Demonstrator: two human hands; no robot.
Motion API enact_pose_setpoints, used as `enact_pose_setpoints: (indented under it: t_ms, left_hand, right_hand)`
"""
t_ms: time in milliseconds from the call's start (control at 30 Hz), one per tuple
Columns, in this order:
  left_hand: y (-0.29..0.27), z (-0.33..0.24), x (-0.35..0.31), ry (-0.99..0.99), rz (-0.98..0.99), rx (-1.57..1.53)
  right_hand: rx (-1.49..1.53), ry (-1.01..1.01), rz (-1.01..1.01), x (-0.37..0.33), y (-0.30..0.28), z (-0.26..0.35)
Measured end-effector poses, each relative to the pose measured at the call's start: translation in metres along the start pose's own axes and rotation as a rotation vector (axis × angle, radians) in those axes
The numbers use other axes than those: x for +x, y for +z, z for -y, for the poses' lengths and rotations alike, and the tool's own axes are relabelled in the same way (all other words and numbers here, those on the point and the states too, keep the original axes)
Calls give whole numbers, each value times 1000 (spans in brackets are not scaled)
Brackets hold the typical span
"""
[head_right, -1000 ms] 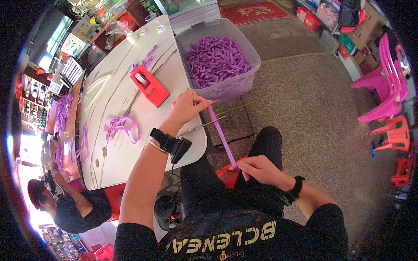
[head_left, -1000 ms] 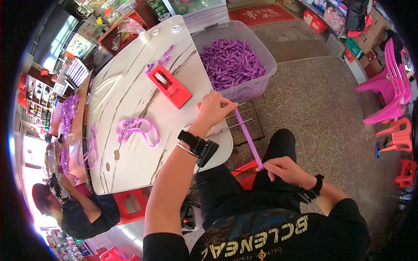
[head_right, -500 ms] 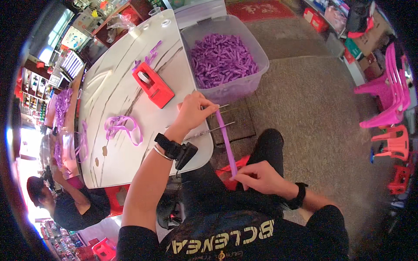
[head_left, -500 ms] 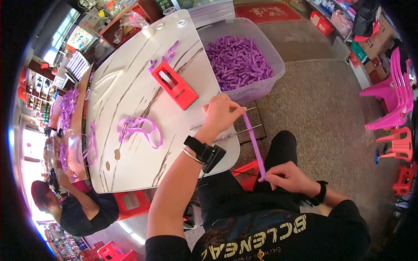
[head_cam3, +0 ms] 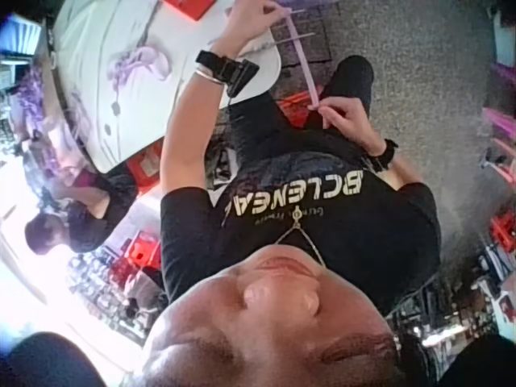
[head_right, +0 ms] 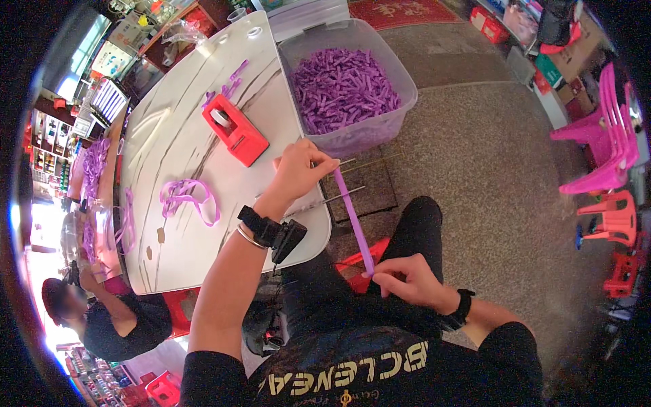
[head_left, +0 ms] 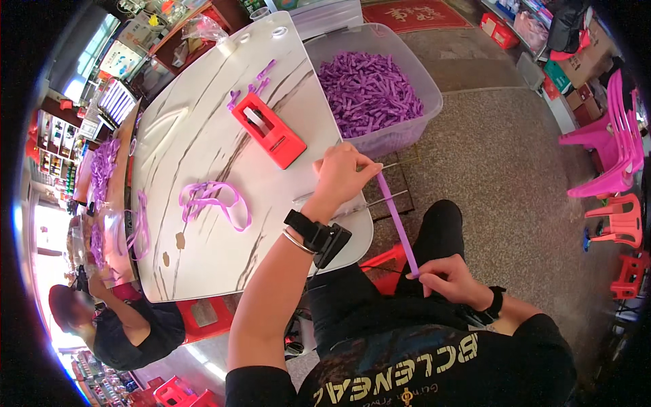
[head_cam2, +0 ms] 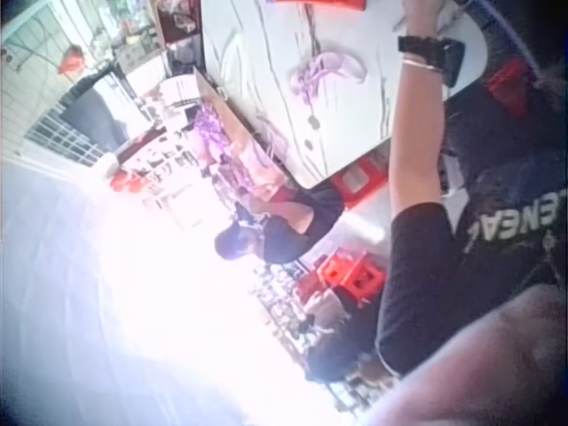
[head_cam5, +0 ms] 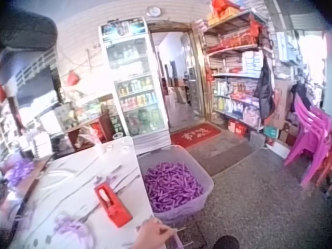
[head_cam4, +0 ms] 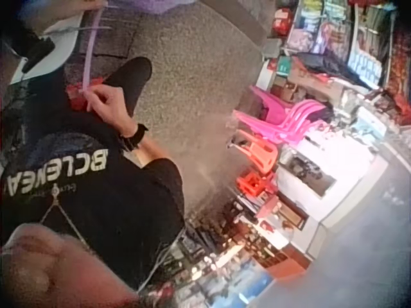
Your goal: Wrapping purple ribbons around thin sticks and securing them with tape to create decorative items.
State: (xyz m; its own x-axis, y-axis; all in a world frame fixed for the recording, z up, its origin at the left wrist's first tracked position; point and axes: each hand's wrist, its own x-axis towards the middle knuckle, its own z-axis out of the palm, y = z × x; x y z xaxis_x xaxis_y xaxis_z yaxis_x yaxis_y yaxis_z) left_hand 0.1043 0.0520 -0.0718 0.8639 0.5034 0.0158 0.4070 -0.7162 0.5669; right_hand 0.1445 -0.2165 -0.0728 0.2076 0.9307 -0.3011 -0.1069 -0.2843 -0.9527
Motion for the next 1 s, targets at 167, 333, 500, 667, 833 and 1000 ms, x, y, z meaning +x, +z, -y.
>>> enact_pose_setpoints:
  t_ms: [167, 333, 500, 667, 833, 1000]
  left_hand:
    - [-1, -1, -1, 7, -19, 17]
    - [0, 6, 3, -39, -33, -144]
    - [3, 6, 2, -206, -101, -384]
    - [-1, 6, 3, -171, -93, -302]
    - [2, 6, 0, -85, -98, -384]
    - [0, 2, 1, 25, -83, -214]
  right_hand:
    - [-6, -333, -54, 15, -5, 51]
    - [-20, -403, -111, 91, -31, 97]
    - [81, -190, -96, 169, -53, 99]
    - [128, -76, -108, 207, -63, 59]
    - [150, 14, -84, 220, -70, 29]
    - [113, 55, -103, 212, -68, 7]
